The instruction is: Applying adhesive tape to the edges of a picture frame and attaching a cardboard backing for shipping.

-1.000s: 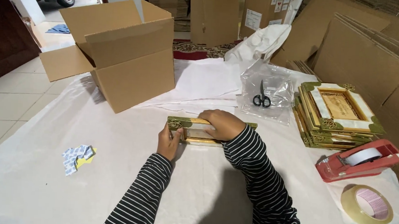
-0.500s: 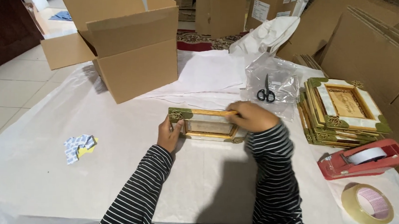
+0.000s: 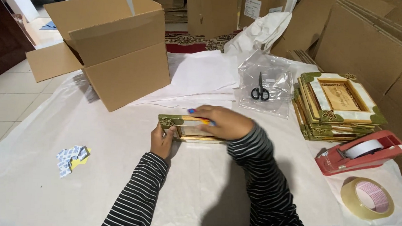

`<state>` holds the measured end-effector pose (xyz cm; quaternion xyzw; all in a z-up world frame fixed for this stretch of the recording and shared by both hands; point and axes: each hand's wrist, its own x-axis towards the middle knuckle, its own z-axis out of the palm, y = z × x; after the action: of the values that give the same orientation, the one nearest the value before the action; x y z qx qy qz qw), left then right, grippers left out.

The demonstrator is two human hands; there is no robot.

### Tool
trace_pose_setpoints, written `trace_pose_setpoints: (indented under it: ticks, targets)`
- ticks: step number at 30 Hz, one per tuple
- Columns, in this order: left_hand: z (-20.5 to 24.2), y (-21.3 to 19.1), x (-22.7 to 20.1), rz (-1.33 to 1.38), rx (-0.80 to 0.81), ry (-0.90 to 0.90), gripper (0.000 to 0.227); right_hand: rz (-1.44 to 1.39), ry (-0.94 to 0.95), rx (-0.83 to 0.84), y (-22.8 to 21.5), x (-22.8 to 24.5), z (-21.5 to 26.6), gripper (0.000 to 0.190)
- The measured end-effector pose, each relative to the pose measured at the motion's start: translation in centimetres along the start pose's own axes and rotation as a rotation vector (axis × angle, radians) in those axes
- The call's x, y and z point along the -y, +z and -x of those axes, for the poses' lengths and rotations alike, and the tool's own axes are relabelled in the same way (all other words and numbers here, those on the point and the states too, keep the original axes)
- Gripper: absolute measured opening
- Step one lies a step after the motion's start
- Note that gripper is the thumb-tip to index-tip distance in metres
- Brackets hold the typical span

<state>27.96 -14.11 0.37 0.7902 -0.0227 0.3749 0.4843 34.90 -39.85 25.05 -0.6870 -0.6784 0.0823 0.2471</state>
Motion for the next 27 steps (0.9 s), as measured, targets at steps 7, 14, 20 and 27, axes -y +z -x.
trace_pose_setpoints:
  ticks: [7, 14, 20, 27]
  targets:
    - [-0.1, 0.0, -0.8, 0.011, 0.017, -0.046, 0.050, 0.120, 0.380, 0.048, -3.0, -1.7, 4.7, 0.044]
    - [0.0, 0.3, -0.9, -0.002, 0.009, -0.046, 0.051, 0.243, 0.390, 0.039, 0.1, -1.6, 1.2, 0.050]
    - [-0.2, 0.1, -1.5, 0.014, 0.015, -0.016, 0.047, 0.197, 0.104, -0.019, 2.6, 2.4, -1.4, 0.066]
    - [-0.4, 0.3, -2.1, 0.010, 0.010, -0.010, 0.044, 0.071, 0.156, 0.030, -2.0, 2.3, 2.3, 0.043]
